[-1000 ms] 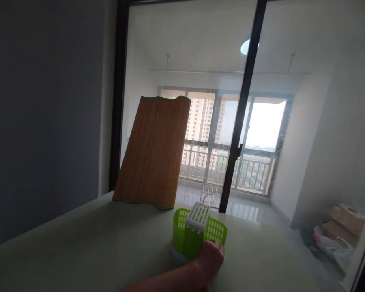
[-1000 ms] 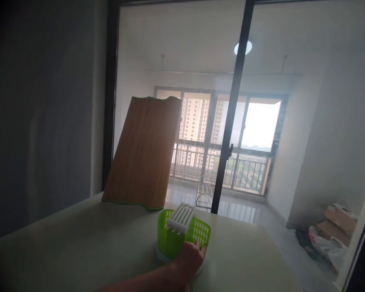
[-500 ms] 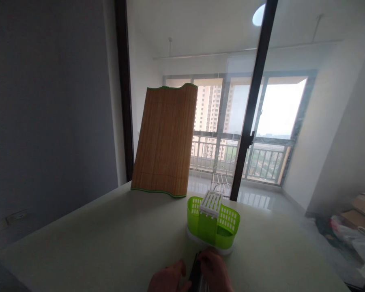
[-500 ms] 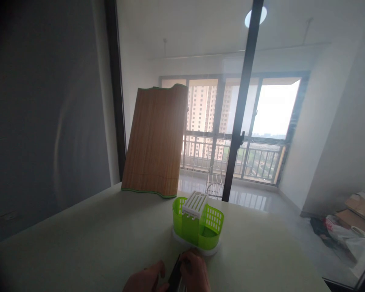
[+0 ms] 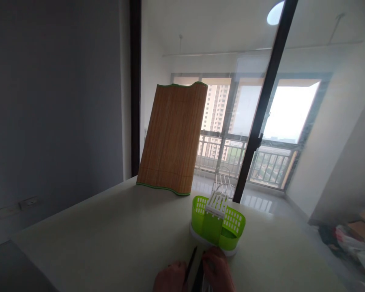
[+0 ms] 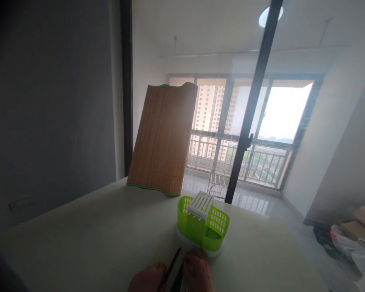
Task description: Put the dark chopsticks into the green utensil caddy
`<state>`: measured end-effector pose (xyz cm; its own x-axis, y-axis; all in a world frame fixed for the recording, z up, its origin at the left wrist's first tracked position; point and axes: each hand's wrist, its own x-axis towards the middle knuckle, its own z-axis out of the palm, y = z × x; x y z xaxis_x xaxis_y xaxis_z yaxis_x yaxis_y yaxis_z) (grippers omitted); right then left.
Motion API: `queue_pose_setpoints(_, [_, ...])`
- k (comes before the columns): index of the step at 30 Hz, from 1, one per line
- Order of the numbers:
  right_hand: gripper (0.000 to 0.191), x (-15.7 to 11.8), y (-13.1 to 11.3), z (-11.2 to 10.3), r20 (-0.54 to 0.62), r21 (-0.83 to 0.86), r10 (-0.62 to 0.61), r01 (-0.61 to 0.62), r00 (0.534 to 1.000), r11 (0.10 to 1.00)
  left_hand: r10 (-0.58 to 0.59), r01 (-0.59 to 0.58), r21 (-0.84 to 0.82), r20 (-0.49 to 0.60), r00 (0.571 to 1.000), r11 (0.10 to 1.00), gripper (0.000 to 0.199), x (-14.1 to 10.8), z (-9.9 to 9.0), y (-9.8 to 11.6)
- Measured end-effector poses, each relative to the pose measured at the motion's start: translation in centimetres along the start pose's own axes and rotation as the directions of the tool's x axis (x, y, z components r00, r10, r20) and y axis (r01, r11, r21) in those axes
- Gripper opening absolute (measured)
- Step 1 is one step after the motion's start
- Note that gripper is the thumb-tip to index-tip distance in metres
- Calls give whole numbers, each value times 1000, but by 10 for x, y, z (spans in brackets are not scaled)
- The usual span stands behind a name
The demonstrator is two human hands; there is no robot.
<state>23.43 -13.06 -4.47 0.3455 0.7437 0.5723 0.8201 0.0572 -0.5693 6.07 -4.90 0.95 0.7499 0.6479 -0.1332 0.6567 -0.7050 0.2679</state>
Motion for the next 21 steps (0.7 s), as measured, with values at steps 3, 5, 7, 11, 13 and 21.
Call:
queue_pose_setpoints(3, [16, 3, -2, -11, -1, -118, -26, 26, 1000, 993, -64, 66, 29, -70, 995, 997, 36, 12, 1, 1])
queue_pose_setpoints(5, [25, 5, 2, -21, -139, -193, -53, 25, 989, 981, -74, 77, 34, -93, 993, 996, 37, 19, 1, 0])
queue_pose_setpoints(7, [35, 7, 8, -29, -266, -257, -37, -34, 963, 966, -60, 65, 59, -87, 994, 996, 38, 23, -1, -3])
queue_pose_setpoints(11, [43, 11, 18, -37, -277, -332, 126, -218, 953, 918, -45, 56, 111, -98, 994, 992, 45, 23, -12, -11])
queue_pose_setpoints(13, [38, 12, 20, -38, -229, -357, 151, -227, 962, 906, -41, 56, 123, -118, 992, 991, 47, 21, -20, -16])
queue_pose_setpoints(21, [18, 1, 43, -59, -317, -279, 149, -243, 937, 929, 110, -142, -106, -262, 959, 984, 27, 14, -66, -37])
